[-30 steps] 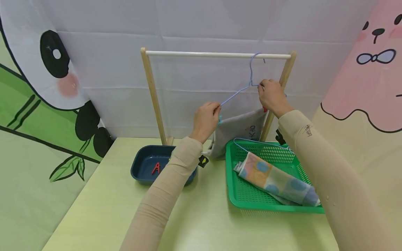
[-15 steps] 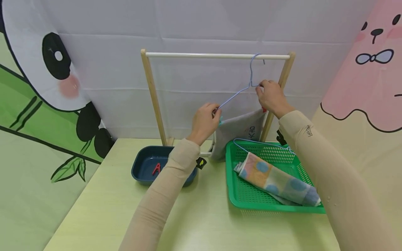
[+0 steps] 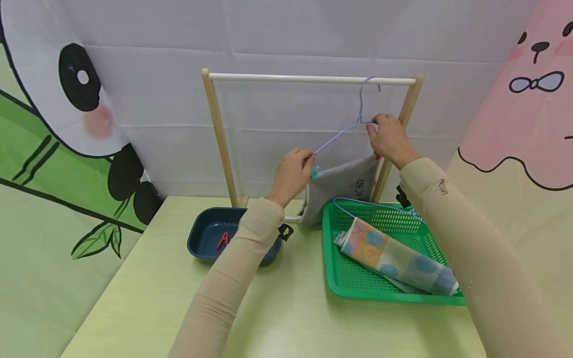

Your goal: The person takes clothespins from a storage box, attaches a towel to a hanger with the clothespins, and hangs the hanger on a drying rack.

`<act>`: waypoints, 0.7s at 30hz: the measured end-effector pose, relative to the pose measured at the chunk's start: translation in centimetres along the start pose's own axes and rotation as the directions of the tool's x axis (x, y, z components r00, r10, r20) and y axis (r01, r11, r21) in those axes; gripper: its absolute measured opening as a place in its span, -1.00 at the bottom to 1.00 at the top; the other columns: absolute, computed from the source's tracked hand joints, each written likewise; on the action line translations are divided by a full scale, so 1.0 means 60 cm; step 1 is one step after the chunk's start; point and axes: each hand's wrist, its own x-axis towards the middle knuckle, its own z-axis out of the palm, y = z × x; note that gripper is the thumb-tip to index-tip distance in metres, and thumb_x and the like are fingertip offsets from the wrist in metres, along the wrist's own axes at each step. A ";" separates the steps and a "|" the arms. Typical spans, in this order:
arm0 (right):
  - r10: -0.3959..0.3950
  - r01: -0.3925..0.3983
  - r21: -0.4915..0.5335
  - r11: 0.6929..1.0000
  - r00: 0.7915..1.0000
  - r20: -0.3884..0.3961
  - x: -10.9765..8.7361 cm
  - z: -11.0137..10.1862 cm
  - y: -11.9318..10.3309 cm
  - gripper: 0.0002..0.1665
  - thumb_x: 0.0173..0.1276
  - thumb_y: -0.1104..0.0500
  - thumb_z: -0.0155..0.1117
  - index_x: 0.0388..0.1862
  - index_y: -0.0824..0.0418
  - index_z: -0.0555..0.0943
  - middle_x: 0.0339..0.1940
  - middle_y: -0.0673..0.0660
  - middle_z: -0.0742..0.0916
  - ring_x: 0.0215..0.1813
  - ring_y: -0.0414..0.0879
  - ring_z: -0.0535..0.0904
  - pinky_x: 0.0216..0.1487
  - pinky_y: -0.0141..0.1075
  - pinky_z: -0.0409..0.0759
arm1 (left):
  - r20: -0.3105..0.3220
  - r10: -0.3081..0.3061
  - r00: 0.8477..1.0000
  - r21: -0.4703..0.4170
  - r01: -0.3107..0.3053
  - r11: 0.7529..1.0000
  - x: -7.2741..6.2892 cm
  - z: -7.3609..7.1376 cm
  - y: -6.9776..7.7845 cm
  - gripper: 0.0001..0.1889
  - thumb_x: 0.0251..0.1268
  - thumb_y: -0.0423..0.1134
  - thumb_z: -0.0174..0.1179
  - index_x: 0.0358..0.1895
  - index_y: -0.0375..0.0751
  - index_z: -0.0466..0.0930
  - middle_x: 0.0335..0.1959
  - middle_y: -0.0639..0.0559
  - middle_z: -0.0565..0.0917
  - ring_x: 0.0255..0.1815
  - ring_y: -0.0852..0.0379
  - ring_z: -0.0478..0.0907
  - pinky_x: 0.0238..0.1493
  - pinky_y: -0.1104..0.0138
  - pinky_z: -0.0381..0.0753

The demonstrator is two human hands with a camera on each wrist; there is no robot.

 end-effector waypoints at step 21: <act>0.000 0.000 -0.005 1.000 1.000 0.030 -0.031 0.013 -0.003 -0.36 0.51 0.06 -0.13 0.39 0.45 0.14 0.35 0.43 0.25 0.35 0.28 0.19 0.29 0.09 0.20 | 0.222 0.013 0.975 -0.023 -0.008 1.000 -0.043 -0.034 -0.067 -0.59 0.24 -0.02 0.25 0.03 -0.23 0.57 -0.28 -0.06 0.60 -0.34 0.12 0.55 -0.28 0.27 0.54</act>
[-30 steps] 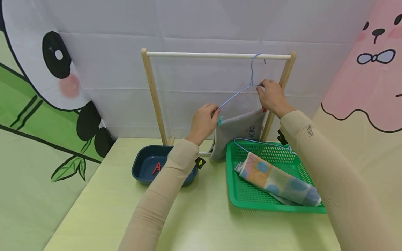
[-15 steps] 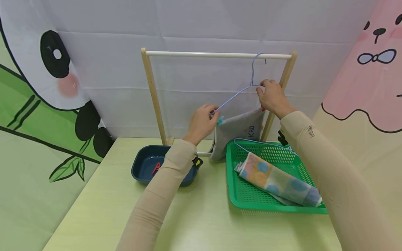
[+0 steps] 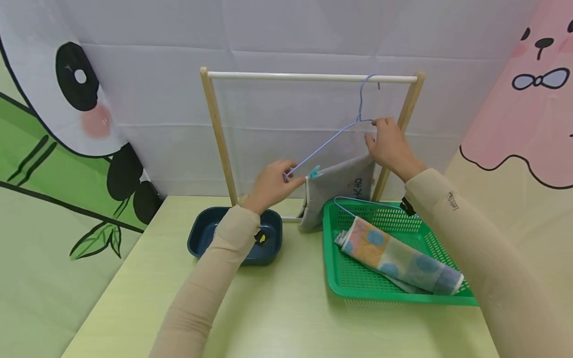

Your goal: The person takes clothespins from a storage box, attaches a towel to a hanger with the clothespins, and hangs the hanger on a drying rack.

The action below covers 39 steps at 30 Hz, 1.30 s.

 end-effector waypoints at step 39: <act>-0.192 0.228 -0.144 0.963 0.954 0.230 -0.151 0.037 0.116 -0.74 0.37 0.27 0.06 -0.21 0.47 0.60 -0.27 0.33 0.64 -0.16 0.24 0.54 -0.09 0.10 0.49 | 0.490 -0.309 0.815 0.312 0.167 0.935 -0.068 -0.007 -0.150 -0.88 0.26 -0.25 0.23 -0.24 -0.21 0.67 -0.26 -0.07 0.65 -0.26 0.00 0.56 -0.18 0.18 0.55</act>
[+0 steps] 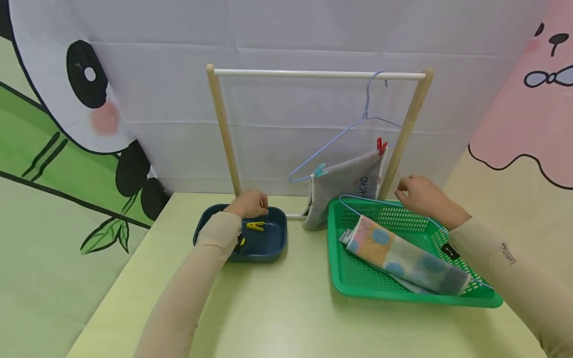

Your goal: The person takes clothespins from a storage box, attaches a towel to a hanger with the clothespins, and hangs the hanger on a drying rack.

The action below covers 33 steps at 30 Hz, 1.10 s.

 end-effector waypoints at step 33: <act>0.249 -0.260 0.015 0.965 0.937 0.245 -0.072 0.051 0.096 -0.58 0.43 0.15 -0.04 -0.68 0.18 0.36 -0.71 0.06 0.38 -0.67 -0.12 0.27 -0.53 -0.23 0.32 | 0.145 -0.132 0.981 0.129 0.114 0.985 0.042 0.054 -0.012 -0.90 0.14 -0.41 0.20 -0.35 -0.16 0.68 -0.35 0.01 0.62 -0.31 0.06 0.47 -0.28 0.27 0.49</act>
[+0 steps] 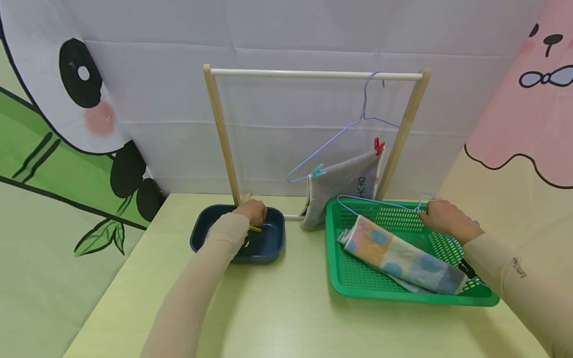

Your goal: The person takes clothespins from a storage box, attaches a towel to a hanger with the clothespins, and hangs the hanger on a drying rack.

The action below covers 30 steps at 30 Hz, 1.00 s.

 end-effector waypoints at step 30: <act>0.000 -0.014 0.091 0.996 0.989 0.150 0.011 0.016 0.037 -0.56 0.50 0.13 -0.14 -0.63 0.13 0.42 -0.69 -0.01 0.39 -0.63 -0.15 0.28 -0.38 -0.17 0.36 | 0.059 -0.103 0.993 0.034 0.101 0.994 0.029 0.043 -0.008 -0.76 0.18 -0.40 0.22 -0.07 -0.20 0.65 -0.13 -0.09 0.64 -0.28 0.04 0.47 -0.20 0.16 0.52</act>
